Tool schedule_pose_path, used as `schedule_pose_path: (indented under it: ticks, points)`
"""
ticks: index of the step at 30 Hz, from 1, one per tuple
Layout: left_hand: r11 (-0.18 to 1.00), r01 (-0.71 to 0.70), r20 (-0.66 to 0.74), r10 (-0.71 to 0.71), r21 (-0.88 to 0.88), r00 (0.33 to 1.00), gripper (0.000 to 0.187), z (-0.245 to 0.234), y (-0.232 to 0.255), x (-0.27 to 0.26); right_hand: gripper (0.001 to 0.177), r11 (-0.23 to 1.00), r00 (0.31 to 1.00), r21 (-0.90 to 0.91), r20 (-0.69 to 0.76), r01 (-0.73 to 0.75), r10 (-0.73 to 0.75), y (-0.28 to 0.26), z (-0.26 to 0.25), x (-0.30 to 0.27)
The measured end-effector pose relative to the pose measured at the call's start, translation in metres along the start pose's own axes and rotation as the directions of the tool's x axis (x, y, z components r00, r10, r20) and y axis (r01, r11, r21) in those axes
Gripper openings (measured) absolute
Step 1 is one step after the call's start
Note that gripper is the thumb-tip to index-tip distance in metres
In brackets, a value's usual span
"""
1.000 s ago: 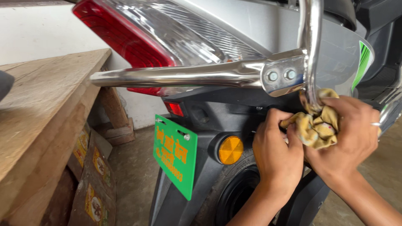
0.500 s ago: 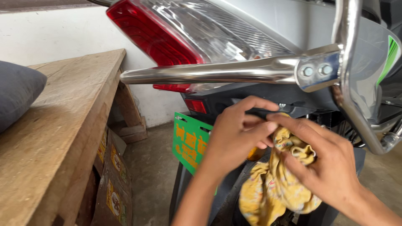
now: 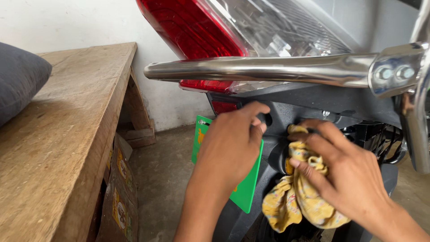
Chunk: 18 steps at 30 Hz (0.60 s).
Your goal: The person wipes the rear section of a motorcycle using a yellow cloth. They clean the rear fender, the area around the orange reflector, the suspension spring, the rear tire, and the chrome luggage rack.
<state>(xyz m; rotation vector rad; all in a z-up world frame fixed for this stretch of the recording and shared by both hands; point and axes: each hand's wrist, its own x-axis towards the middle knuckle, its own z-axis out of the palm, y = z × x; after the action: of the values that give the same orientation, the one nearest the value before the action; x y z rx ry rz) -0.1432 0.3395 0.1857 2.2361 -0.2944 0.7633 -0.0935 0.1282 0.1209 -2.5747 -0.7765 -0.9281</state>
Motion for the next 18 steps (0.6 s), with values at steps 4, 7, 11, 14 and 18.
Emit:
schedule_pose_path:
  ticks: [4,7,11,14,18]
  points:
    - [0.999,-0.030,0.084,0.028,0.032,0.996,0.029,0.011,-0.016,0.005,0.040,0.931,0.898,-0.074,-0.249,0.356,-0.363,-0.019,0.004,-0.007]
    - [0.999,-0.036,0.091,0.034,0.013,0.995,0.030,0.012,-0.025,0.006,0.057,0.835,0.828,-0.247,-0.161,0.493,-0.536,-0.018,0.004,-0.012]
    - [0.996,0.003,0.103,0.006,-0.089,0.995,0.030,0.004,-0.034,0.002,0.043,0.869,0.856,-0.101,-0.154,0.484,-0.494,-0.008,0.007,0.001]
    - [0.976,-0.060,0.098,0.082,-0.208,0.992,0.029,0.001,-0.043,-0.001,0.028,0.926,0.939,0.194,-0.190,0.323,-0.288,0.001,0.006,0.021]
    - [0.959,-0.057,0.062,0.077,-0.279,0.995,0.025,0.009,-0.051,0.001,0.024,0.947,0.966,0.267,-0.232,0.179,-0.118,-0.011,0.008,0.018]
